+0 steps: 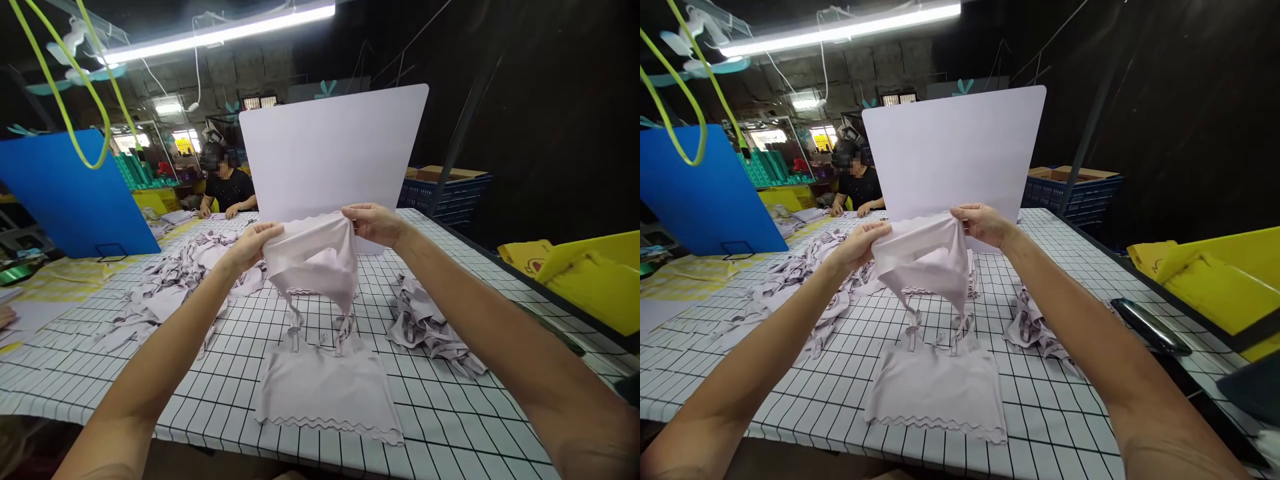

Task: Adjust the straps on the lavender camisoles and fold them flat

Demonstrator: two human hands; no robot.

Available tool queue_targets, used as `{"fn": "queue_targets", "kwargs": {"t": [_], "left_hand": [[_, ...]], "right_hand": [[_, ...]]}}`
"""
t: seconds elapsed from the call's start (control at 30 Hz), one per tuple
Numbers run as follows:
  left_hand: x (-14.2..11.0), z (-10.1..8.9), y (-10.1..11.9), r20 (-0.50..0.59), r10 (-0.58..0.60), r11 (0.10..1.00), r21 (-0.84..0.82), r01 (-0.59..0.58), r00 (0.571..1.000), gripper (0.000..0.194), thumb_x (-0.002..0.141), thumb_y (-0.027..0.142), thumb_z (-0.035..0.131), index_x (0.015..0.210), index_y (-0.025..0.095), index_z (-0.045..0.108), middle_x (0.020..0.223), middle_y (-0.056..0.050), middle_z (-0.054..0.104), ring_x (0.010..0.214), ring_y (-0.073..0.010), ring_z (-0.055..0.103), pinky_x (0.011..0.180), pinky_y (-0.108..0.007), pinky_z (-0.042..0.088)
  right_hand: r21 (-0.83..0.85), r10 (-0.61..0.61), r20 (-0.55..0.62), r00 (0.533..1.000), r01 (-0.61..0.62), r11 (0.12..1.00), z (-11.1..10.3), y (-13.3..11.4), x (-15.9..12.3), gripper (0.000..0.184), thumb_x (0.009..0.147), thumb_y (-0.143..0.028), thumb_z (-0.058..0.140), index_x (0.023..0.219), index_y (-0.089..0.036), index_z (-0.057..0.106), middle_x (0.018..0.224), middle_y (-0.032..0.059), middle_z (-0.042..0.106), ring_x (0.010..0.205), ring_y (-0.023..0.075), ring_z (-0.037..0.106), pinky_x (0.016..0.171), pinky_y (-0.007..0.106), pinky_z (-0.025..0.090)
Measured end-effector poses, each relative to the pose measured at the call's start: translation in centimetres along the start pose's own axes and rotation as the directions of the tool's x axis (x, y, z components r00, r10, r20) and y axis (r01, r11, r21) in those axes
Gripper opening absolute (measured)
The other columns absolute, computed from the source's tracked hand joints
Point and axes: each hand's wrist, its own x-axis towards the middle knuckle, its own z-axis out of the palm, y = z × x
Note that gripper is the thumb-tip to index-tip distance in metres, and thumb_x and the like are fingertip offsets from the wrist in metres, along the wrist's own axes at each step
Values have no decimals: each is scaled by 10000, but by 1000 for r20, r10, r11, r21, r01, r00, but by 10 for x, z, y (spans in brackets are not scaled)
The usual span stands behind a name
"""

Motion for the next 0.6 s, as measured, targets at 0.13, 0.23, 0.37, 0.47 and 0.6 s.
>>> {"fn": "queue_targets", "kwargs": {"t": [0.13, 0.23, 0.37, 0.47, 0.6], "left_hand": [[-4, 2, 1, 115, -97, 990, 116, 83, 989, 327, 722, 396, 874, 866, 133, 745, 724, -11, 699, 586, -85, 609, 507, -168, 436], [-6, 7, 0, 129, -55, 998, -36, 60, 990, 342, 665, 378, 910, 796, 122, 725, 733, -10, 690, 642, -86, 623, 622, -181, 500], [-7, 17, 6, 38, -34, 999, -10, 35, 999, 395, 639, 435, 912, 751, 128, 692, 635, 15, 634, 523, -65, 543, 495, -171, 412], [-2, 33, 17, 17, 31, 984, 172, -34, 999, 420, 679, 496, 874, 751, 124, 691, 616, 14, 621, 509, -64, 504, 456, -170, 339], [2, 43, 28, 118, 9, 948, 314, -45, 993, 446, 686, 520, 860, 784, 109, 716, 638, -13, 642, 527, -79, 517, 460, -182, 328]], "right_hand": [[-47, -6, -14, 1000, 6, 999, 13, -2, 1, 334, 711, -441, 869, 752, -142, 726, 670, -3, 604, 593, 77, 504, 530, 214, 432], [-84, -23, 24, 999, 25, 996, 16, -2, 3, 381, 680, -487, 876, 736, -142, 724, 666, -2, 612, 588, 79, 509, 517, 214, 416], [-226, -51, -19, 999, 45, 973, 10, -2, 1, 398, 646, -508, 887, 714, -147, 732, 686, 13, 645, 617, 93, 536, 535, 221, 430], [-266, -35, 110, 993, 63, 962, 24, 0, -2, 417, 700, -541, 847, 891, -177, 772, 889, 50, 719, 775, 131, 613, 633, 225, 498], [-132, -13, 313, 950, 57, 990, 47, 5, -2, 466, 664, -497, 887, 961, -169, 742, 877, 39, 709, 742, 123, 625, 638, 231, 510]]}}
